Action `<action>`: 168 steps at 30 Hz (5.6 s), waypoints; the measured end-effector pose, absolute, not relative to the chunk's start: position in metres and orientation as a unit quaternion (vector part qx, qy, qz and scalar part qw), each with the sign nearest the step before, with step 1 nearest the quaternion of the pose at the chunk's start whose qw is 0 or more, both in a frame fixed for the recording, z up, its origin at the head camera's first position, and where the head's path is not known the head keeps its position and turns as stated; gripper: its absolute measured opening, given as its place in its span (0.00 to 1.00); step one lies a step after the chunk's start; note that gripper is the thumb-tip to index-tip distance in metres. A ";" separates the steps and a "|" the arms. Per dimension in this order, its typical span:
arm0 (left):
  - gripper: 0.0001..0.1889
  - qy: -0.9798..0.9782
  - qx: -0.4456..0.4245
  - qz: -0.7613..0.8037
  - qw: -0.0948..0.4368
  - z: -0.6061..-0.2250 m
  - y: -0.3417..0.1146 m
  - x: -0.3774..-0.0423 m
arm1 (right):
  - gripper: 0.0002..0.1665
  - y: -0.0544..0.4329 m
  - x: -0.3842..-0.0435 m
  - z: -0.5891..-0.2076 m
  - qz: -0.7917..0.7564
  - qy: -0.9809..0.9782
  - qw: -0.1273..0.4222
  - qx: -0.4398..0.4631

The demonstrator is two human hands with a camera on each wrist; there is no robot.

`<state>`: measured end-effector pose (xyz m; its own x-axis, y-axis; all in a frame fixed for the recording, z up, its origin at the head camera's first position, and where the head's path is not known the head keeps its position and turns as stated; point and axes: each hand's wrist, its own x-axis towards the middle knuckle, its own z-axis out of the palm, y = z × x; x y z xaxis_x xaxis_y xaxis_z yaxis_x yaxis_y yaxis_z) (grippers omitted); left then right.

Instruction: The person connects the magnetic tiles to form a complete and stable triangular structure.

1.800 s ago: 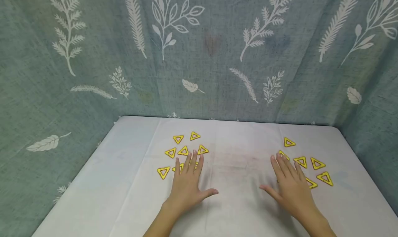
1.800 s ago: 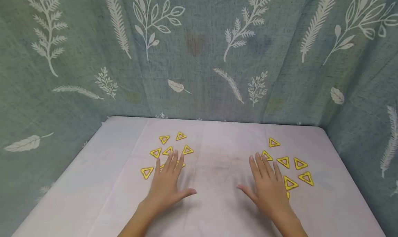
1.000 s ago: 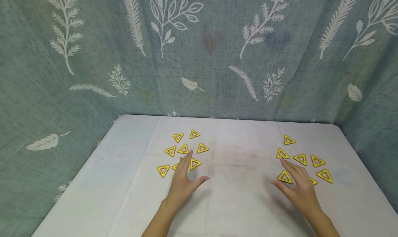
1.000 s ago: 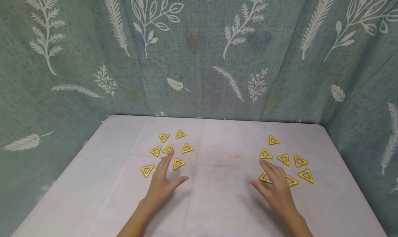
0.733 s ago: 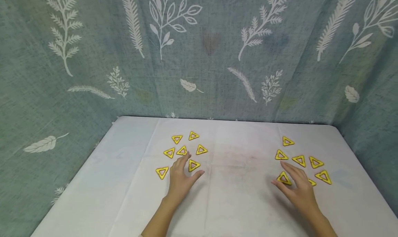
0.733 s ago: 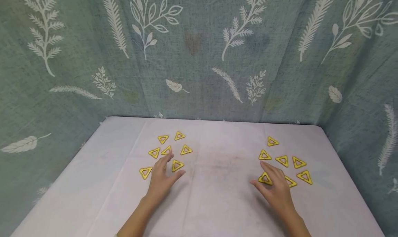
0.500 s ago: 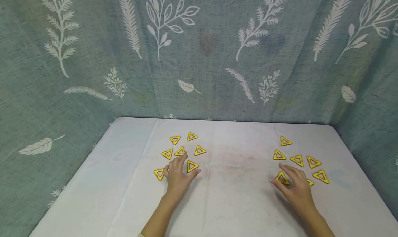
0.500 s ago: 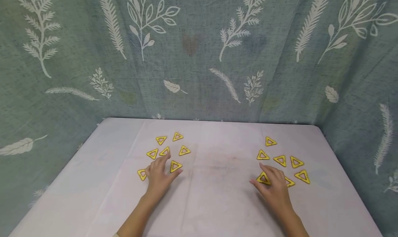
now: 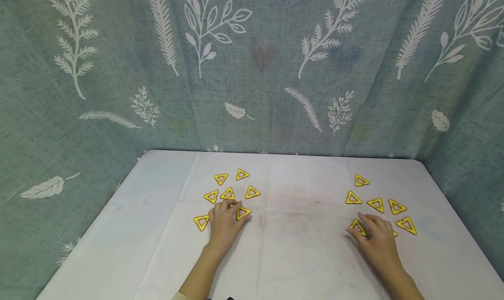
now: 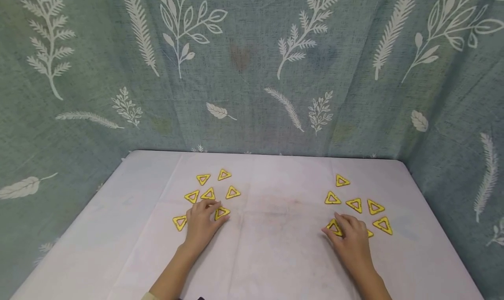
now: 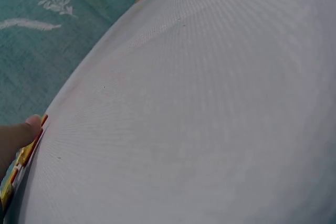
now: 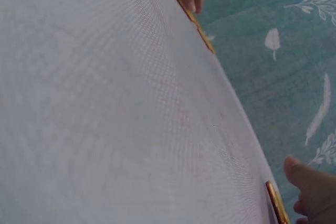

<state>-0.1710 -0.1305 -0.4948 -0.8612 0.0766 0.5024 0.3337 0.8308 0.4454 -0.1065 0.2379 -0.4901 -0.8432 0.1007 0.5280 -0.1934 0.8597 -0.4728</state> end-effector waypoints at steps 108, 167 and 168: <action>0.22 -0.920 -0.207 -0.332 0.034 -0.493 -0.058 -0.171 | 0.23 0.182 -0.139 -0.483 0.340 -0.936 0.066 0.060; 0.21 -0.923 -0.234 -0.306 0.026 -0.497 -0.044 -0.172 | 0.32 0.166 -0.137 -0.492 0.380 -0.916 0.090 0.093; 0.21 -0.924 -0.232 -0.303 0.026 -0.497 -0.044 -0.172 | 0.32 0.168 -0.137 -0.491 0.383 -0.915 0.089 0.092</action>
<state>-0.1720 -0.0435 -0.4973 -0.8914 0.4124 0.1879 0.4436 0.7092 0.5480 -0.1366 0.1678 -0.4915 -0.9672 -0.1001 0.2333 -0.2365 0.6897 -0.6844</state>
